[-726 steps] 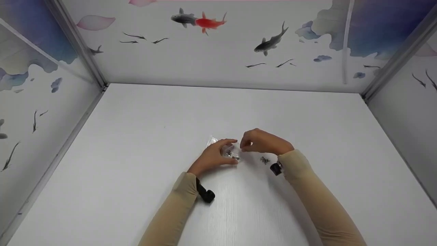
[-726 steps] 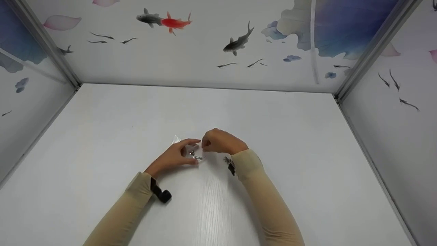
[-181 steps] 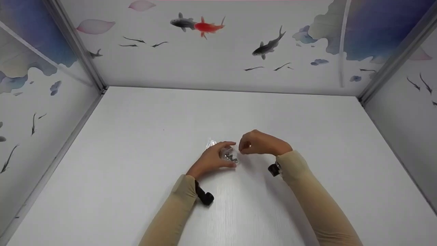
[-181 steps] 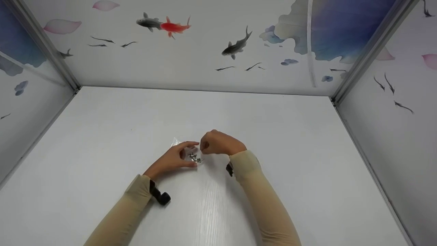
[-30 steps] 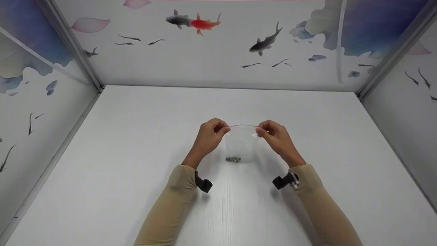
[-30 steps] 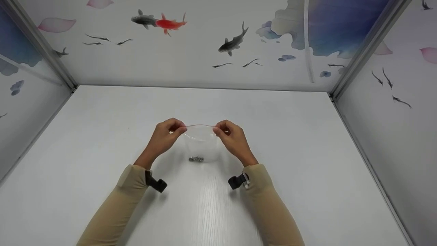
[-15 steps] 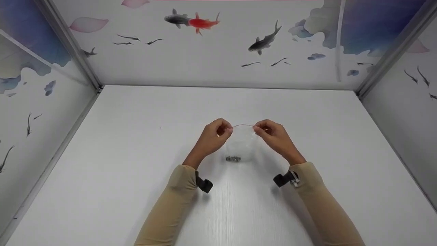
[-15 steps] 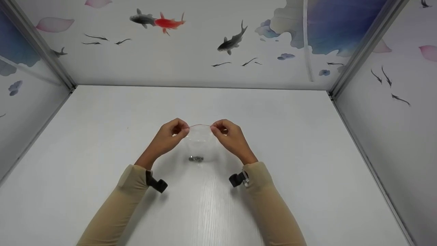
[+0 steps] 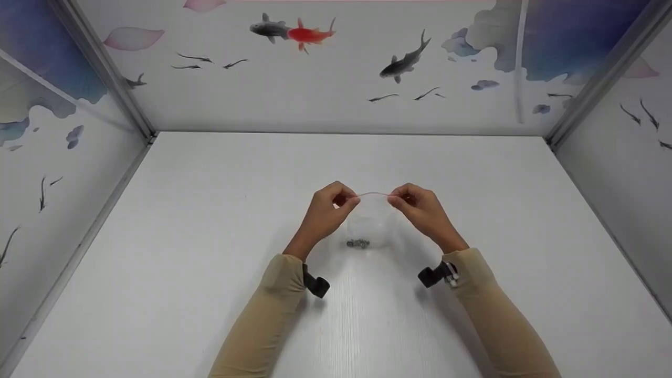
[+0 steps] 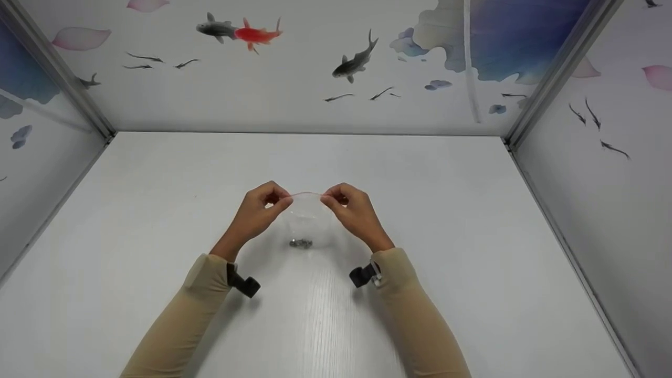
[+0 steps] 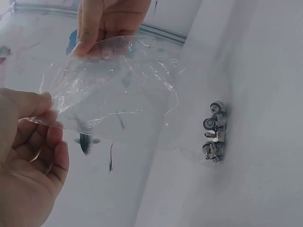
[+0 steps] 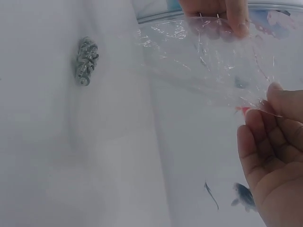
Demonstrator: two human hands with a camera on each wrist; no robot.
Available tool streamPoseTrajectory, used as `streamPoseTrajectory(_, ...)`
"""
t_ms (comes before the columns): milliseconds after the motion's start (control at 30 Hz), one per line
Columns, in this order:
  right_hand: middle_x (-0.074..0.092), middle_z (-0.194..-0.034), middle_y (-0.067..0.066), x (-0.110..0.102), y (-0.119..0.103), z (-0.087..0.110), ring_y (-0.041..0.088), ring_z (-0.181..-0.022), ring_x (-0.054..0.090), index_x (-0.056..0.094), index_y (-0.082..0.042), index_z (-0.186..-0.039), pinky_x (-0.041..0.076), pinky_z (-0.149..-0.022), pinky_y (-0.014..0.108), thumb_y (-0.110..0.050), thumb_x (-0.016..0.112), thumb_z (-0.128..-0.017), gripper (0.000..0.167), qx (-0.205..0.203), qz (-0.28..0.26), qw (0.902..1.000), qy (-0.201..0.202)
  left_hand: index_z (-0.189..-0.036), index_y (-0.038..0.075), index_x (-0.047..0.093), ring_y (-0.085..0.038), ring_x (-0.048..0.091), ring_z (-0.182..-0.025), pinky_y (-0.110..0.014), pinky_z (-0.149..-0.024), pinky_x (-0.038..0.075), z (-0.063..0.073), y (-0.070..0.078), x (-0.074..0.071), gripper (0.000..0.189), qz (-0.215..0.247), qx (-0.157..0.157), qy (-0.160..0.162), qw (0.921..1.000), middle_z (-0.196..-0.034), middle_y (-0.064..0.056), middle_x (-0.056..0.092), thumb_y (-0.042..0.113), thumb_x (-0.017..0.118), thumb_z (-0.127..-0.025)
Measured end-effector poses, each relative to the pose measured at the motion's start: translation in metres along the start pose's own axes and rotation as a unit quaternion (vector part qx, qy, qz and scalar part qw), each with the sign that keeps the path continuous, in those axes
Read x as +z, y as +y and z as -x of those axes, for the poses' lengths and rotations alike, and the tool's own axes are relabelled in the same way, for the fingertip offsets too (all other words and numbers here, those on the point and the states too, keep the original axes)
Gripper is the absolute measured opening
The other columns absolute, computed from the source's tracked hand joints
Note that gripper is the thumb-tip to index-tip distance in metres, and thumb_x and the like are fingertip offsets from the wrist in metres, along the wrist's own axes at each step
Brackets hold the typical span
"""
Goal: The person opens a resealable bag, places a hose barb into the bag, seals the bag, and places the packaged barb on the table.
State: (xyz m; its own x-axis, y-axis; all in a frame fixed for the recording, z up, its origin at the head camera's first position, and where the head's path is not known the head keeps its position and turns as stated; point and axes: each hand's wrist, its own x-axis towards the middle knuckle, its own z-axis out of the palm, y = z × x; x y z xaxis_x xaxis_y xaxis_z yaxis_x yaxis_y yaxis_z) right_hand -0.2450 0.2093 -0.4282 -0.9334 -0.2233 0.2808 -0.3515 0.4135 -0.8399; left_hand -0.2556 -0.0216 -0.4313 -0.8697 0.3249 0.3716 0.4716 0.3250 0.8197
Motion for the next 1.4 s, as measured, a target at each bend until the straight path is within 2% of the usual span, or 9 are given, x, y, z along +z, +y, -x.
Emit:
streamPoseTrajectory(133,0.064,-0.09,0.012,0.001,0.001,0.0,0.019,-0.078,0.056,0.064,0.0,-0.098,0.045,-0.069,0.019,-0.019,0.061,-0.094,0.019,-0.001,0.0,1.0,0.002,-0.094,0.004,0.064,-0.012,0.054,-0.079,-0.024,-0.072,0.046,0.0,-0.001,0.001,0.012,0.001,0.013,0.007,0.9999,-0.091,-0.009,0.064,0.016,0.063,-0.094)
streamPoseTrajectory(333,0.065,-0.097,0.017,0.003,0.001,-0.002,0.014,-0.084,0.058,0.063,0.0,-0.102,0.047,-0.076,0.018,-0.021,0.06,-0.096,0.022,0.007,-0.007,0.9996,-0.025,-0.095,0.003,0.064,-0.011,0.051,-0.077,-0.023,-0.071,0.044,0.0,-0.003,0.001,0.01,0.01,0.011,0.004,0.9999,-0.091,-0.009,0.063,0.013,0.061,-0.094)
streamPoseTrajectory(533,0.067,-0.098,0.014,0.004,-0.002,-0.002,0.016,-0.082,0.058,0.066,-0.002,-0.103,0.047,-0.073,0.019,-0.021,0.061,-0.095,0.022,0.001,0.009,0.9995,-0.031,-0.101,0.003,0.065,-0.014,0.057,-0.082,-0.023,-0.075,0.047,0.0,-0.001,0.004,0.013,0.021,0.003,-0.007,0.9998,-0.096,-0.01,0.064,0.012,0.059,-0.095)
streamPoseTrajectory(700,0.067,-0.098,0.011,0.005,-0.004,-0.003,0.011,-0.082,0.058,0.067,-0.002,-0.101,0.047,-0.075,0.018,-0.018,0.063,-0.094,0.018,0.009,0.017,0.9993,-0.031,-0.101,0.004,0.066,-0.016,0.061,-0.087,-0.026,-0.079,0.05,-0.001,0.0,0.006,0.014,0.024,-0.007,-0.011,0.9996,-0.098,-0.009,0.064,0.016,0.062,-0.094)
streamPoseTrajectory(933,0.067,-0.094,0.015,0.008,-0.004,-0.003,0.011,-0.072,0.05,0.067,0.003,-0.099,0.041,-0.065,0.02,-0.012,0.064,-0.093,0.016,0.022,0.014,0.9993,-0.027,-0.097,0.005,0.067,-0.016,0.059,-0.085,-0.027,-0.079,0.049,-0.001,0.001,0.008,0.014,0.015,-0.019,-0.008,0.9997,-0.094,-0.008,0.064,0.018,0.064,-0.093)
streamPoseTrajectory(1167,0.064,-0.086,0.007,0.009,-0.003,-0.003,0.012,-0.07,0.047,0.067,-0.002,-0.095,0.039,-0.063,0.021,-0.019,0.064,-0.093,0.018,0.007,0.0,0.9998,-0.016,-0.095,0.003,0.067,-0.016,0.059,-0.083,-0.027,-0.078,0.05,-0.001,0.002,0.011,0.012,0.007,0.0,-0.003,1.0,-0.092,-0.009,0.064,0.015,0.063,-0.093)
streamPoseTrajectory(1400,0.064,-0.085,0.004,0.011,-0.005,-0.002,0.011,-0.07,0.048,0.067,-0.003,-0.096,0.04,-0.063,0.022,-0.02,0.064,-0.093,0.017,0.005,-0.003,0.9999,-0.015,-0.094,0.002,0.066,-0.014,0.058,-0.082,-0.025,-0.077,0.05,-0.002,0.002,0.012,0.011,0.013,0.011,0.001,0.9999,-0.091,-0.009,0.063,0.013,0.063,-0.093)
